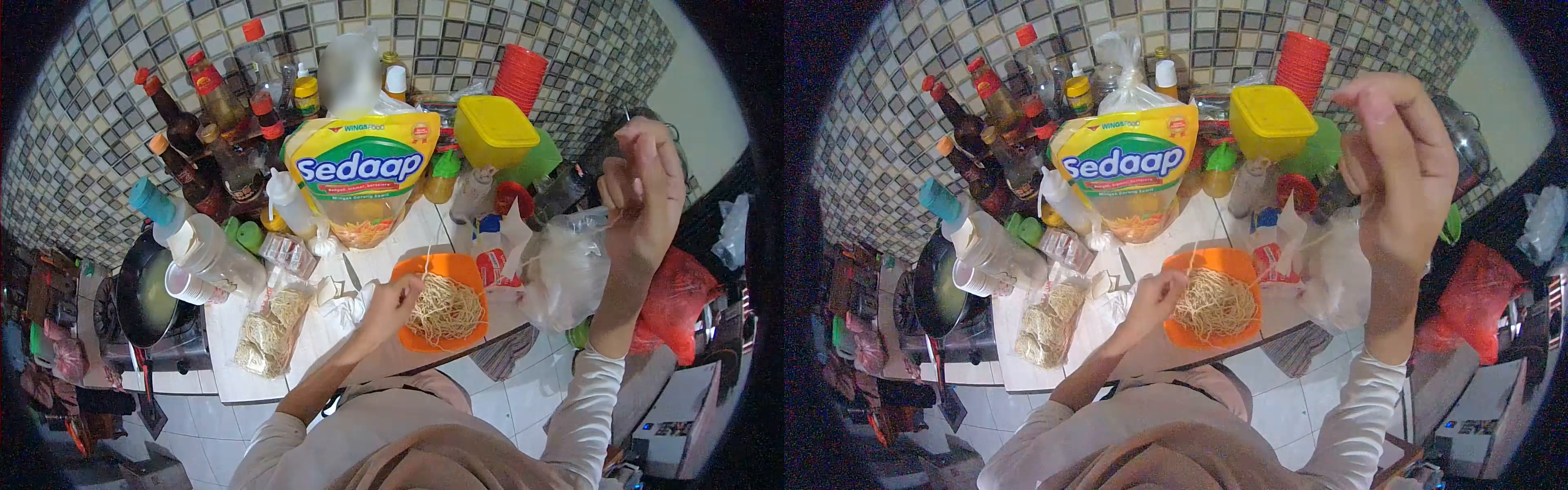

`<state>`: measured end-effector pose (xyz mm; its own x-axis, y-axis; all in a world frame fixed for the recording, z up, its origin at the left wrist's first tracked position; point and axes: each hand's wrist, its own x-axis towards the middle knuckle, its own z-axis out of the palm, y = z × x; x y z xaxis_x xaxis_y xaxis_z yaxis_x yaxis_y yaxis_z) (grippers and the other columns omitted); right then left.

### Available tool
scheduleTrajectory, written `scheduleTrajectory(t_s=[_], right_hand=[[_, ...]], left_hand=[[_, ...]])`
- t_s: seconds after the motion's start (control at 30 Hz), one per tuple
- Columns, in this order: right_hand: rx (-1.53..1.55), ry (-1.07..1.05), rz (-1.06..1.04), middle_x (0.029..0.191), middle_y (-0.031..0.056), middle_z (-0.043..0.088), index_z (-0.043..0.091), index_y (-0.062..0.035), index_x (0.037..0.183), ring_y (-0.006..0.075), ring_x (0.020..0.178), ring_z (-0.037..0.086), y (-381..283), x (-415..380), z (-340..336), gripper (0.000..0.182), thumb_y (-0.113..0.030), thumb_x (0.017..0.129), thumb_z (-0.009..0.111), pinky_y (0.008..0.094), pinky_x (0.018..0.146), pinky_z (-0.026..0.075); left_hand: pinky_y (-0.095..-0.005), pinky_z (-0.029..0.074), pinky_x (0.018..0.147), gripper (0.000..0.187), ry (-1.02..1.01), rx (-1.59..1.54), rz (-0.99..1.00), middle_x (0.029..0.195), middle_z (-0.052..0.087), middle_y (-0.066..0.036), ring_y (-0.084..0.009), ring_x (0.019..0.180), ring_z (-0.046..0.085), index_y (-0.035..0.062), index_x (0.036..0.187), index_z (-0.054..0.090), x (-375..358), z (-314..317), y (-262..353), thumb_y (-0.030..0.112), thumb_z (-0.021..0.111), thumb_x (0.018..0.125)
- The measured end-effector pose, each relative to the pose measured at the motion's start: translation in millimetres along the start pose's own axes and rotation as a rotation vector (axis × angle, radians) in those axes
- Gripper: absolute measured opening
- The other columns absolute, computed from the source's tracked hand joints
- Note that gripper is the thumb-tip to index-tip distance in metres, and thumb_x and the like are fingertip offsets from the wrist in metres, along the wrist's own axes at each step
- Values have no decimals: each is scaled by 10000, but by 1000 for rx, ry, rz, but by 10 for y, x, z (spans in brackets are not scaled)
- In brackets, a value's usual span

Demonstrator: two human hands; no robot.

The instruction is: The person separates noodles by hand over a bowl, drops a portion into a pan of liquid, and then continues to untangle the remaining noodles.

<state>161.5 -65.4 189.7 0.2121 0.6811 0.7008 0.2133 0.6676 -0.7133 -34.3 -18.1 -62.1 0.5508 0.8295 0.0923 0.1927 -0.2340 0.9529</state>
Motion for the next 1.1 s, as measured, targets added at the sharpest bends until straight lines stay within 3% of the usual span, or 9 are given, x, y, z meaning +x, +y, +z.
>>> scheduleTrajectory(t_s=[0.17,0.23,0.37,0.43,0.57,0.63,0.8,0.93,1.1], right_hand=[[94,29,31,622,-41,416,502,-12,891,19,423,220,-88,48,15,205,-204,855,442,186,381,165],[200,82,77,582,-51,345,481,-12,897,32,433,229,-126,69,63,229,-232,857,430,187,389,170],[316,-26,63,593,-46,314,466,-21,901,38,446,231,-84,74,39,226,-239,859,424,182,405,185],[418,-130,63,618,-34,310,462,-27,901,46,462,233,-93,72,47,212,-231,858,424,185,419,201],[558,-36,51,667,-12,373,478,-27,895,56,485,246,-140,88,49,206,-222,856,425,197,431,223],[411,73,-80,799,14,405,439,-19,859,64,506,216,-162,106,-64,152,-170,858,422,190,471,225],[-182,749,-479,841,46,556,551,5,880,85,539,355,-29,147,-671,198,-169,809,488,215,484,273],[64,535,-364,804,36,563,561,-7,869,91,538,377,-2,-136,-1383,190,-173,801,502,224,468,274],[54,766,-185,745,2,541,565,-30,870,79,511,335,91,-462,-1263,186,-196,802,516,205,453,252]], left_hand=[[-340,454,492,125,-137,311,104,545,533,-136,-243,497,569,25,809,569,-107,24,61,138,524,782],[-364,459,524,202,-309,650,65,702,592,-134,-297,595,570,25,837,577,-124,9,113,216,525,794],[-366,469,582,209,-203,824,174,874,572,-181,-284,743,583,7,819,575,-141,-34,291,209,552,768],[-357,466,628,261,48,550,568,992,535,-177,-293,802,563,2,834,592,-48,-4,435,251,573,760],[-326,454,659,315,6,283,621,902,565,-158,-287,747,559,-9,904,587,14,152,548,270,584,758],[-306,443,650,294,-396,67,407,799,583,-119,-245,689,553,-37,940,561,32,158,463,211,563,782],[-242,411,549,192,-464,-549,130,595,504,-30,-83,571,491,-23,801,535,222,-290,578,147,468,861],[-209,391,469,230,-470,-796,215,571,479,-18,-76,495,476,-3,786,506,409,-560,950,192,435,884],[-224,380,364,176,-493,-787,222,567,416,-39,-107,452,455,19,799,503,492,-662,1524,169,437,864]])
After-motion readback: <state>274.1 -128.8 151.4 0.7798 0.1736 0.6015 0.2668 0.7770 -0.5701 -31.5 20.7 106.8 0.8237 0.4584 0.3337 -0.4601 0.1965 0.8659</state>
